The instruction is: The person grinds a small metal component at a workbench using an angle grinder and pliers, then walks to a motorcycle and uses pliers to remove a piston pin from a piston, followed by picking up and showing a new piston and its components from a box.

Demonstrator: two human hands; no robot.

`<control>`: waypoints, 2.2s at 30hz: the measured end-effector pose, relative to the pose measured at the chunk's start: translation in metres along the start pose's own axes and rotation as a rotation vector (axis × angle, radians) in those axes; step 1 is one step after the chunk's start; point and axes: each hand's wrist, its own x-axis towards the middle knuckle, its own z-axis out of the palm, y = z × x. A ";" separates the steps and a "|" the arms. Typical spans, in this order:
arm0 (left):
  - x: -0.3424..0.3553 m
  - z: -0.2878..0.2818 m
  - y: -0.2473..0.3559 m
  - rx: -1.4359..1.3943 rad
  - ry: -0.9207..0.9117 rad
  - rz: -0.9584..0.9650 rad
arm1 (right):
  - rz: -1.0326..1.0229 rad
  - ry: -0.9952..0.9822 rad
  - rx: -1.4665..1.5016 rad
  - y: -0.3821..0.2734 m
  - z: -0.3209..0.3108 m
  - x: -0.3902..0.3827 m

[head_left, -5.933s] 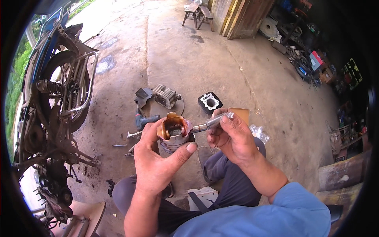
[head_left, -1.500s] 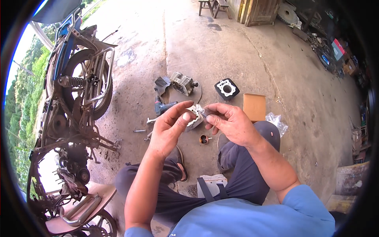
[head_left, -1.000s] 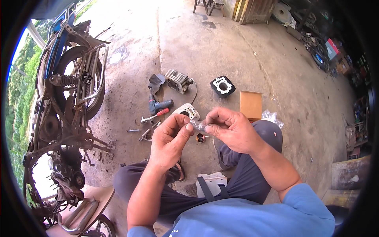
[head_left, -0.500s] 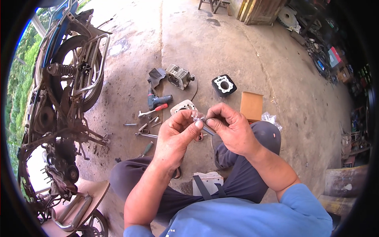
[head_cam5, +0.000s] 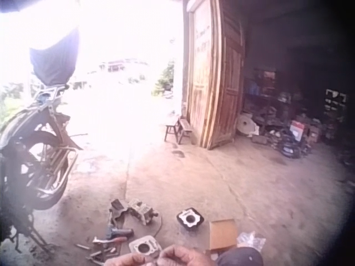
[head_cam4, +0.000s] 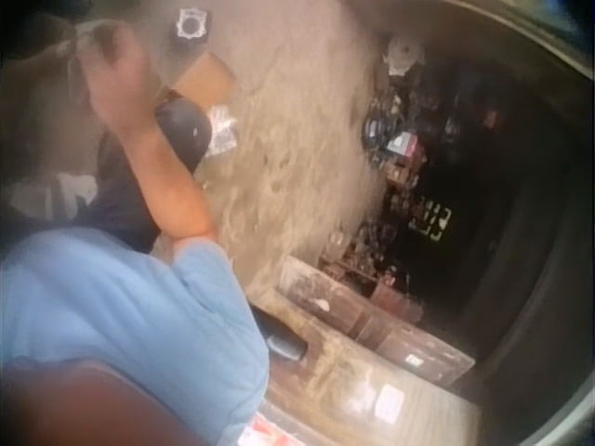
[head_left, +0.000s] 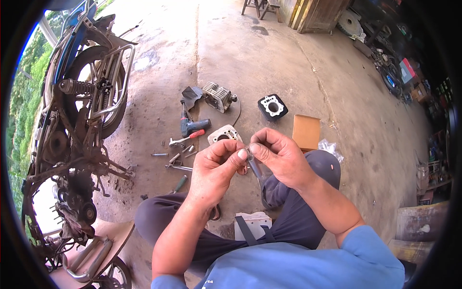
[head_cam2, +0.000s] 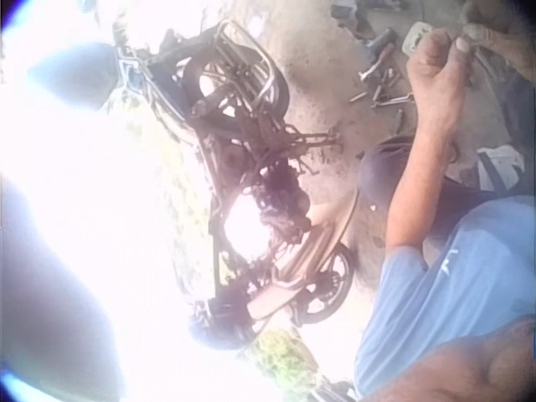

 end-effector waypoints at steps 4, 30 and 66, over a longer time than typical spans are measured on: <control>0.000 0.002 0.000 -0.178 -0.034 -0.024 | -0.157 0.082 -0.142 0.004 0.008 -0.004; 0.002 -0.009 0.017 0.605 -0.150 0.140 | -0.380 0.099 -0.815 -0.002 -0.001 0.000; 0.004 -0.006 -0.006 1.102 -0.137 0.558 | -0.417 -0.060 -0.977 0.012 -0.012 0.000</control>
